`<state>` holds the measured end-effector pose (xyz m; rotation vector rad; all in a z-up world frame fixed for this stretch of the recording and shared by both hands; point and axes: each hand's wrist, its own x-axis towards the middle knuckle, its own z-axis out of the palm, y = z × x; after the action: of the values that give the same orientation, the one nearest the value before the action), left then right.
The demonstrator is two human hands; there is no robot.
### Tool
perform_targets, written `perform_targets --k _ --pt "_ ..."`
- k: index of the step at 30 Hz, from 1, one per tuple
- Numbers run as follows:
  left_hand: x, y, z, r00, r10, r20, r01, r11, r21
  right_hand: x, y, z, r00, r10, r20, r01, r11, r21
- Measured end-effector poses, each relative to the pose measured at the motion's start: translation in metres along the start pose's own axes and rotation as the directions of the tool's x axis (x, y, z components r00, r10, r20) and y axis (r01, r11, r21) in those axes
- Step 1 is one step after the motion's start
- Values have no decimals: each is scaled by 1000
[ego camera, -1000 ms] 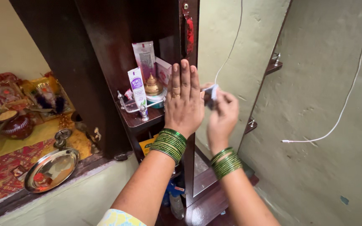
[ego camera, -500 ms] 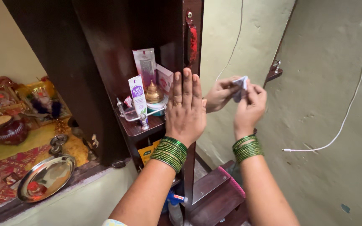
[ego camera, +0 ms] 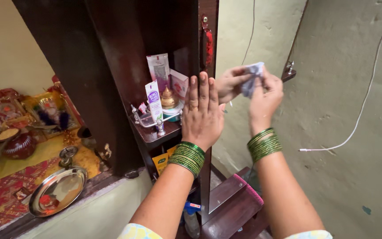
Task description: The person wipes the surface of a tall, narrow mirror attached to a wooden cabinet using a small white cloth. They clean the mirror from top to bottom, moving the cloth in vertical strokes while holding the cabinet edge with the other hand.
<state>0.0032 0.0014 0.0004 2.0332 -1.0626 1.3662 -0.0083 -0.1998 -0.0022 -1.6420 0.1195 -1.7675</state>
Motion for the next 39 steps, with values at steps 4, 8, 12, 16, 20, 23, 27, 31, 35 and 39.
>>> perform_targets --k 4,8,12,16,20,23,27,31,35,39 --pt "-2 -2 0 1000 13 3 -13 1000 4 -36 -78 10 992 -22 122 10 995 98" --pt "-2 -4 0 1000 19 14 -19 999 39 -40 -112 4 965 -132 225 123 991 53" --pt "-2 -5 2 999 22 -23 -23 999 -46 -25 -93 2 966 -174 188 170 985 42" --pt "-2 -5 5 997 43 -66 -44 999 -20 1 -37 3 996 -38 76 34 998 51" --pt "-1 -5 6 997 41 -67 -43 999 -26 28 33 -4 999 -38 -13 37 998 -59" --pt "-1 -5 4 997 42 -62 -43 999 -24 51 78 -9 996 -60 -59 54 993 -109" --pt "-1 -3 1 998 36 -47 -36 999 -6 59 98 -16 997 2 -76 -8 997 -75" --pt "-1 -2 0 998 42 -46 -43 999 -18 27 64 -11 996 -80 -29 78 996 -42" --pt "-4 -2 1 998 28 -50 -29 999 -20 -49 -1 -5 998 18 64 -23 996 92" --pt "-4 -4 4 997 43 -71 -43 999 3 -108 -55 -1 988 65 139 -76 994 73"
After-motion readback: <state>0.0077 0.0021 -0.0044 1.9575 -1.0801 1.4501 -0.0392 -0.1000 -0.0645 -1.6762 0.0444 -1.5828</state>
